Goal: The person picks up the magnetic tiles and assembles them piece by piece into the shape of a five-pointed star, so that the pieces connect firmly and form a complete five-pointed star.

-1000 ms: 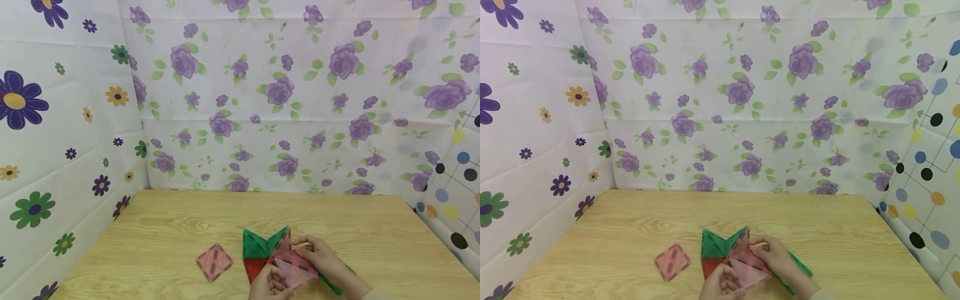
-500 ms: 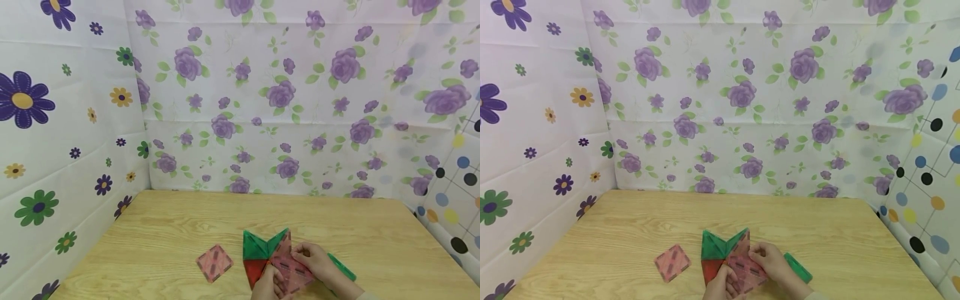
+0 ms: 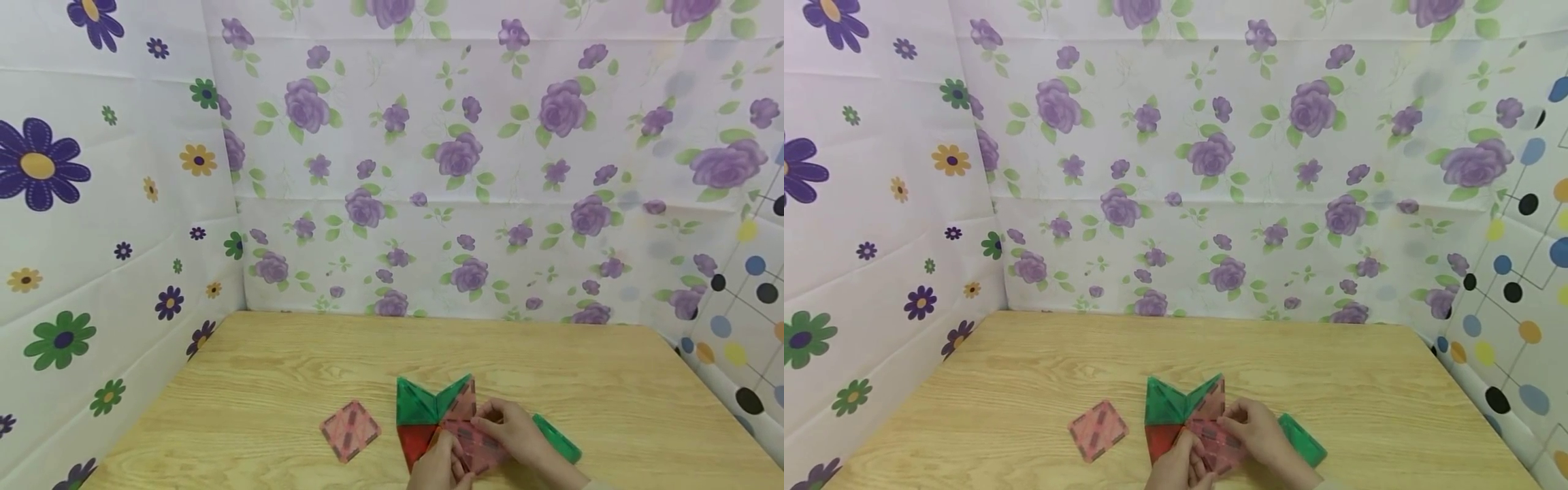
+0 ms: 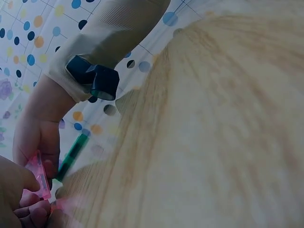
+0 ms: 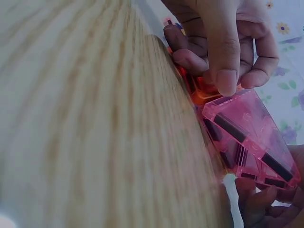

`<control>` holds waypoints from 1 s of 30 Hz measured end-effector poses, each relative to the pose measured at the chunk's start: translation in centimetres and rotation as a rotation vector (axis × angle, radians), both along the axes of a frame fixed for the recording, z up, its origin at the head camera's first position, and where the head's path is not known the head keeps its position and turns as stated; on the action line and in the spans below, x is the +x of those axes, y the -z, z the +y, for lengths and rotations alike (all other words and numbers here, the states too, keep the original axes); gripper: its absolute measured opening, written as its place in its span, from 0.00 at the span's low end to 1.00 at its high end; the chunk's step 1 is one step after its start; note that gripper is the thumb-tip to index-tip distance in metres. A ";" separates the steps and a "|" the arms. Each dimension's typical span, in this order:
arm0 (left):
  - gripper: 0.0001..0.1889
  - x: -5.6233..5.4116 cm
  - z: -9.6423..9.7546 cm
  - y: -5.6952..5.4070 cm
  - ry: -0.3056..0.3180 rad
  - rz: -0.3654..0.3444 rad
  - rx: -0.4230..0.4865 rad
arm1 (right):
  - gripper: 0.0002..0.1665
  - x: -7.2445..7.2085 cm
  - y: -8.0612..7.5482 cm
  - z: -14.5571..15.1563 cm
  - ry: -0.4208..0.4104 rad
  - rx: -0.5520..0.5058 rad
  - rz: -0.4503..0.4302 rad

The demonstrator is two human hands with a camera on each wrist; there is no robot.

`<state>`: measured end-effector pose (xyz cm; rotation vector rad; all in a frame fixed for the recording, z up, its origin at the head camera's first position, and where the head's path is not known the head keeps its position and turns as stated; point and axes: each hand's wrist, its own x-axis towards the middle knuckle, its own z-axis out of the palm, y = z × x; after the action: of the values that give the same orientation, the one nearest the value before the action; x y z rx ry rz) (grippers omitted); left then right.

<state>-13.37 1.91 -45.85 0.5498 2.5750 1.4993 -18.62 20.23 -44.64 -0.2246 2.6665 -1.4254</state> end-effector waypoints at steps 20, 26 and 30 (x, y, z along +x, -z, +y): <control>0.23 -1.7 2.9 -1.1 0.012 1.086 -0.196 | 0.18 1.4 -4.7 3.3 0.013 0.111 0.094; 0.29 -2.3 4.6 -2.1 0.122 0.887 -0.412 | 0.19 1.9 -5.4 5.3 0.076 0.172 0.096; 0.32 -3.0 5.7 -2.6 0.176 0.765 -0.529 | 0.19 2.2 -5.4 6.8 0.117 0.224 0.082</control>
<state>-16.35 7.64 -43.28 1.4229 3.1441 0.5393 -16.39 27.01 -39.29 -0.1109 2.9210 -1.1553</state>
